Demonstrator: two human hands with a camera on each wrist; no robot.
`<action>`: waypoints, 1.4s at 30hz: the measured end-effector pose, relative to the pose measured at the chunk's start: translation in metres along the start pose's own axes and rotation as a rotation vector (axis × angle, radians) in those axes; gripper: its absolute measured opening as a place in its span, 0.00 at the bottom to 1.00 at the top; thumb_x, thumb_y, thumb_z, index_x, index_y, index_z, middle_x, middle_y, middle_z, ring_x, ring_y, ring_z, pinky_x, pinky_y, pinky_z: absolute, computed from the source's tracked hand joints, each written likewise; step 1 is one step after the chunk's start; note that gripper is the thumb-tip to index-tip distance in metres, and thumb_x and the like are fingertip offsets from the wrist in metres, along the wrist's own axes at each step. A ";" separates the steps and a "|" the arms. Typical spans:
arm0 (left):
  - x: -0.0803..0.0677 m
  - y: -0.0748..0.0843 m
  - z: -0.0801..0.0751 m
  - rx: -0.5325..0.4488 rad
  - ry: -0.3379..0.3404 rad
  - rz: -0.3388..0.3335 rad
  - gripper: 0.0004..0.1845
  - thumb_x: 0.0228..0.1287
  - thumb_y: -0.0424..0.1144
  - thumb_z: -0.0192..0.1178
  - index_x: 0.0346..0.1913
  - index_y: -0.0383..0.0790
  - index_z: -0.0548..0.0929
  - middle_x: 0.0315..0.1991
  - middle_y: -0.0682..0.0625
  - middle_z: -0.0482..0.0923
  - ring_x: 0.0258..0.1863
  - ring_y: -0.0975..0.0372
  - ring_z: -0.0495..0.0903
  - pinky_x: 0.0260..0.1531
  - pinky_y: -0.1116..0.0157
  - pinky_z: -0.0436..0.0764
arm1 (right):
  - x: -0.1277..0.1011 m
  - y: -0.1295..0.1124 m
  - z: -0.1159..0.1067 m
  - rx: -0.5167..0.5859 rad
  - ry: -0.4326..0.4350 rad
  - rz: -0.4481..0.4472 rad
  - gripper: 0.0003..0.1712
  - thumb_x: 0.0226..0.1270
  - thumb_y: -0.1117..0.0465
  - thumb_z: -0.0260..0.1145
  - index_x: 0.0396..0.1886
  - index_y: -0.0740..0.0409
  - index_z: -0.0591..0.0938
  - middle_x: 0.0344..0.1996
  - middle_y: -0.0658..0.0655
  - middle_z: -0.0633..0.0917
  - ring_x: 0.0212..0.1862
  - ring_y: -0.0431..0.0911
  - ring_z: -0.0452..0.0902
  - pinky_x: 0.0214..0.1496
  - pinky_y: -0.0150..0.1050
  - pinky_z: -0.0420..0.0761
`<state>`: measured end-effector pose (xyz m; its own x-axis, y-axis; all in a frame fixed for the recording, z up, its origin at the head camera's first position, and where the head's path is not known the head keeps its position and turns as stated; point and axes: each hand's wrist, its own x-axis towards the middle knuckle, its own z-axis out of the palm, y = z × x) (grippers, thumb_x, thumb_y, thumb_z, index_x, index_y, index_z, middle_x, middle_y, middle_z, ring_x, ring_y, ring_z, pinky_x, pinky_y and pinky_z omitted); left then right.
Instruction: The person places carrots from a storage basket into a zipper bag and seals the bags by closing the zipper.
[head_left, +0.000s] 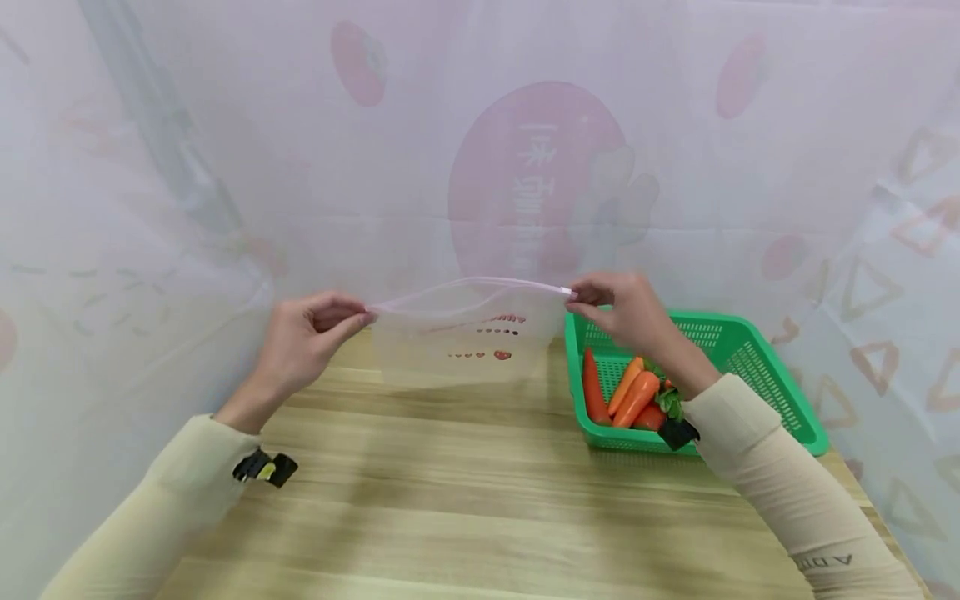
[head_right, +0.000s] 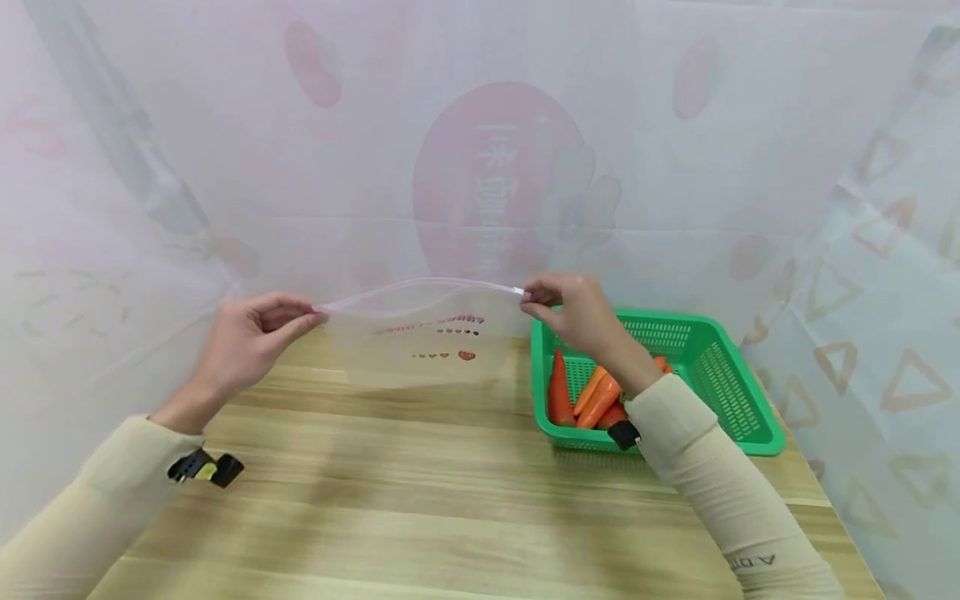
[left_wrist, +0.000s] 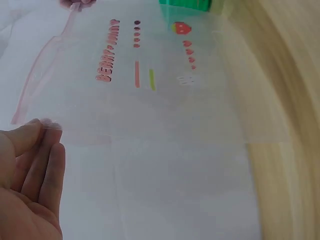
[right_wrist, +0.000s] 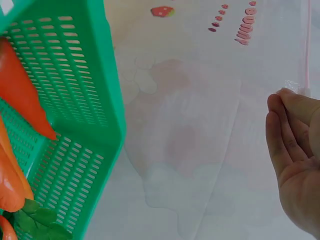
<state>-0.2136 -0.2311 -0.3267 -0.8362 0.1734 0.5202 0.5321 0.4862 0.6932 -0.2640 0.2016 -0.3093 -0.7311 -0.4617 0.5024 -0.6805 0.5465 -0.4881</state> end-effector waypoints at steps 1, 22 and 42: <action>-0.006 -0.002 0.001 -0.002 -0.003 0.007 0.07 0.71 0.30 0.68 0.47 0.35 0.91 0.44 0.37 0.92 0.39 0.77 0.89 0.38 0.78 0.86 | -0.005 -0.001 0.001 -0.005 0.003 -0.019 0.10 0.64 0.71 0.76 0.45 0.62 0.90 0.38 0.57 0.93 0.38 0.48 0.91 0.45 0.37 0.91; -0.078 -0.028 0.019 -0.124 -0.142 -0.051 0.08 0.69 0.27 0.68 0.45 0.41 0.90 0.42 0.44 0.92 0.38 0.71 0.91 0.36 0.72 0.88 | -0.080 0.004 0.037 -0.028 -0.059 -0.226 0.19 0.58 0.76 0.78 0.47 0.58 0.90 0.38 0.51 0.93 0.38 0.39 0.89 0.41 0.35 0.90; -0.092 -0.038 0.023 0.030 -0.317 -0.030 0.16 0.67 0.22 0.63 0.51 0.41 0.91 0.45 0.48 0.93 0.44 0.65 0.92 0.42 0.70 0.90 | -0.095 0.005 0.060 -0.024 -0.156 -0.173 0.16 0.61 0.74 0.77 0.48 0.60 0.90 0.41 0.54 0.94 0.42 0.42 0.91 0.44 0.36 0.91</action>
<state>-0.1601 -0.2460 -0.4123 -0.8538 0.4145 0.3150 0.5061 0.5190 0.6888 -0.2012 0.2065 -0.4025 -0.6037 -0.6514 0.4595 -0.7963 0.4654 -0.3864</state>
